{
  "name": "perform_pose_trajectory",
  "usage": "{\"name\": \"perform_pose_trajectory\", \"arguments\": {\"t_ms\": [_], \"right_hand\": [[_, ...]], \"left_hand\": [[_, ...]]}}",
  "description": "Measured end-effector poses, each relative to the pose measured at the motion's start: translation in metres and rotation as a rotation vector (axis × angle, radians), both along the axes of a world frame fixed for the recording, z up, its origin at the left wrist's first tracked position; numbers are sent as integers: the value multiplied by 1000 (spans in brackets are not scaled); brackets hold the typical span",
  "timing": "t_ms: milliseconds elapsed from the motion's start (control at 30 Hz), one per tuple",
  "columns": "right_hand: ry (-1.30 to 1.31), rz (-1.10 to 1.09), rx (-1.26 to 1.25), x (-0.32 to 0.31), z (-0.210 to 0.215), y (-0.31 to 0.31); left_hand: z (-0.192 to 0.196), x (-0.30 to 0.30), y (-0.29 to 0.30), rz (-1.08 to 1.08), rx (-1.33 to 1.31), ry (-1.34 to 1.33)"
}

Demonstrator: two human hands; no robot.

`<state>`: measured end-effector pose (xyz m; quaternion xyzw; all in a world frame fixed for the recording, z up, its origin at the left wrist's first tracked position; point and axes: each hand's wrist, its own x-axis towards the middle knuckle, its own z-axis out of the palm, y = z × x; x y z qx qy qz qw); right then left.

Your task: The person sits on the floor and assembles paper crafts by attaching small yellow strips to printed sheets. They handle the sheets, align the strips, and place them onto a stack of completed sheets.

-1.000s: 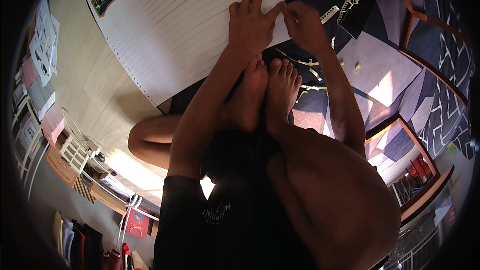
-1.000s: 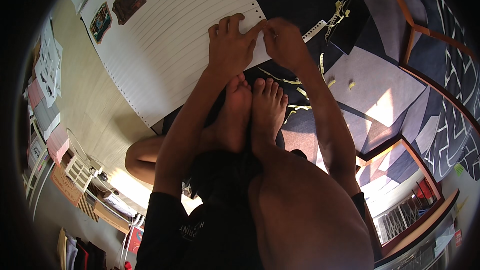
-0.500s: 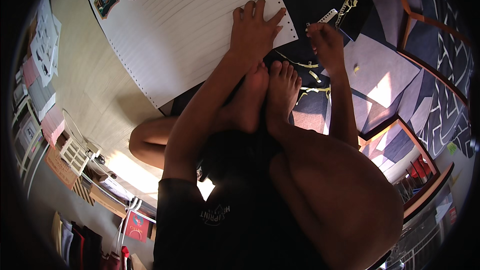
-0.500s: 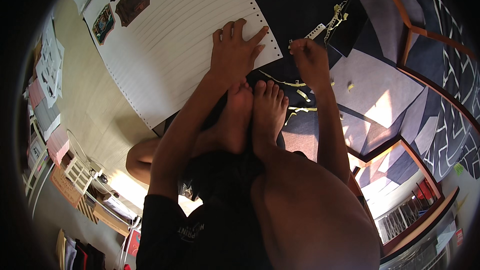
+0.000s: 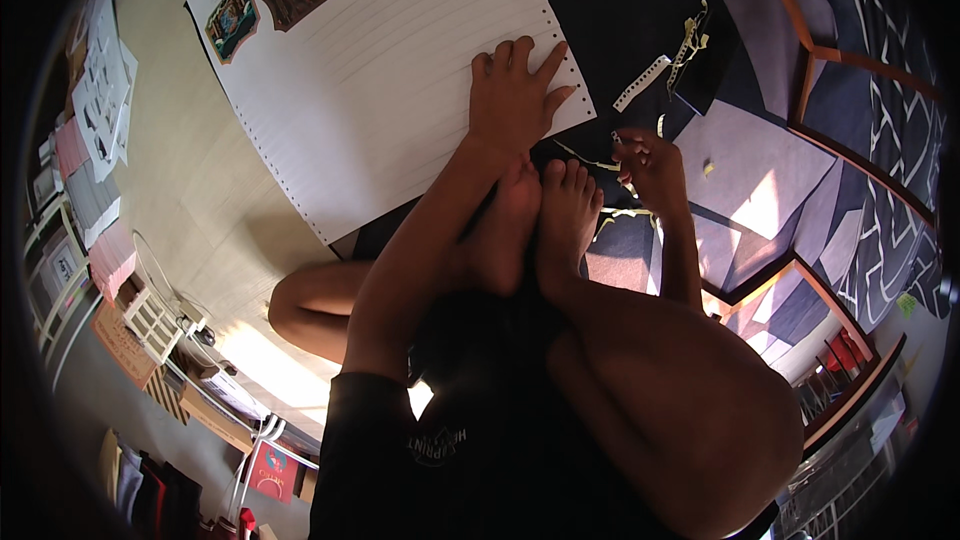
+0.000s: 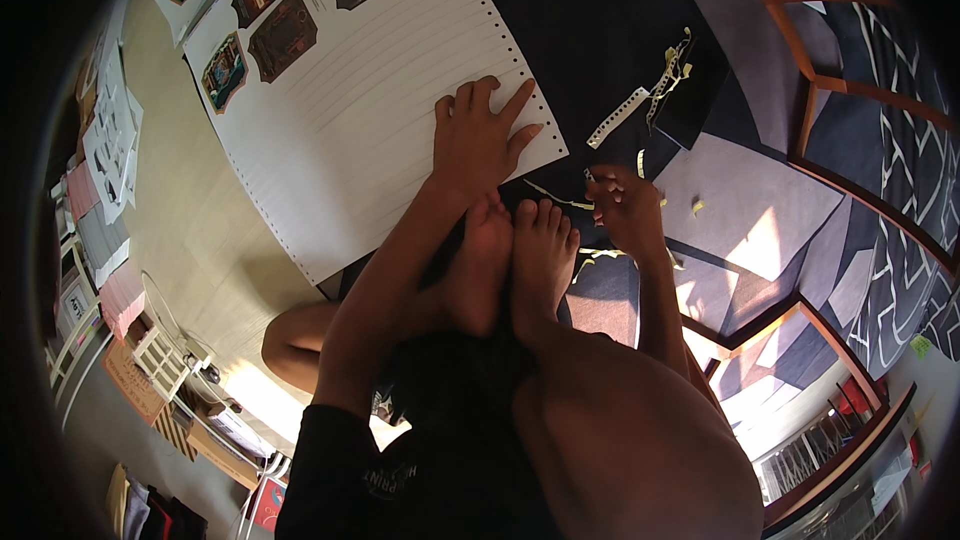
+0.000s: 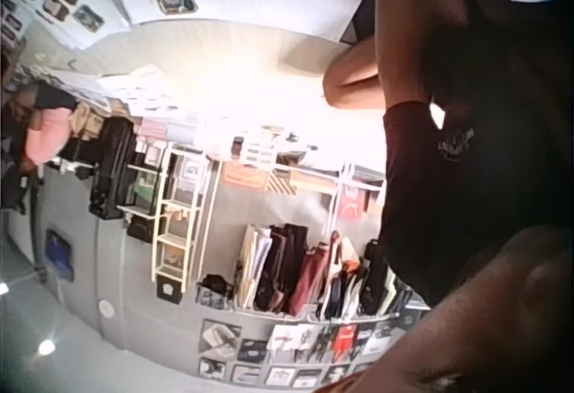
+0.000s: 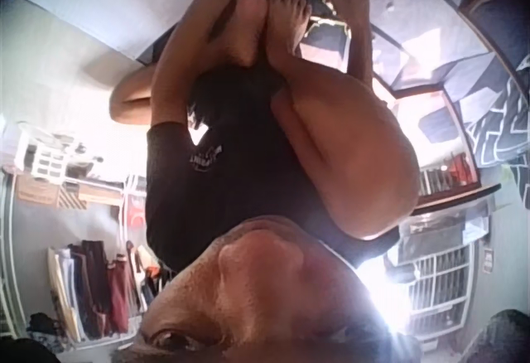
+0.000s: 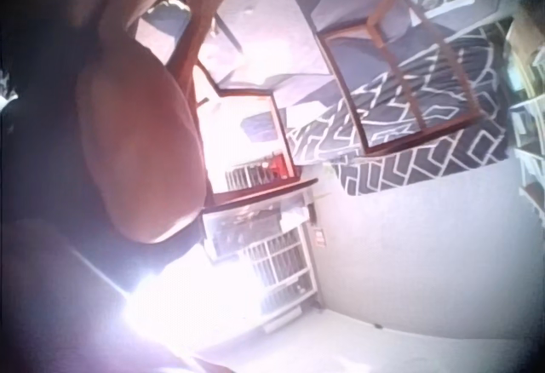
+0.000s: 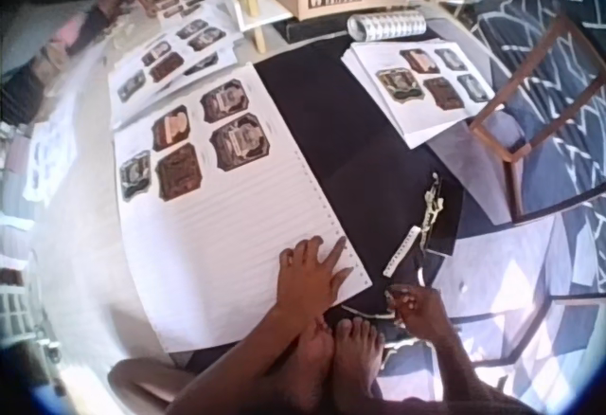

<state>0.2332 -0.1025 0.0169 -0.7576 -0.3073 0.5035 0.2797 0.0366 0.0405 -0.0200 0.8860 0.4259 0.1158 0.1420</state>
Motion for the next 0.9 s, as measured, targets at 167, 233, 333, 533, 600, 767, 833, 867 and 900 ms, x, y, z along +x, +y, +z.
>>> {"name": "perform_pose_trajectory", "arguments": {"t_ms": [167,233,333,533,600,767,833,867,900], "right_hand": [[-96,43,65,1,-16,-3],[-265,102,144,0,-21,-2],[-472,246,133,-3,-16,2],[-906,527,-179,-15,44,10],[-813,447,44,-12,47,25],[-445,193,732,-23,-4,90],[-429,309,877,-40,-19,112],[-429,416,894,-48,-24,122],[-426,524,911,-53,-29,129]], "left_hand": [[-2,-2,1,7,25,-33],[-4,-2,0,15,54,-56],[-4,0,0,36,6,-21],[16,-22,12,-59,-247,-238],[12,-40,20,43,-219,-340],[-9,-70,44,202,53,-172],[-15,-72,49,223,82,68],[-20,-73,51,219,58,90],[-24,-74,51,215,34,113]]}}
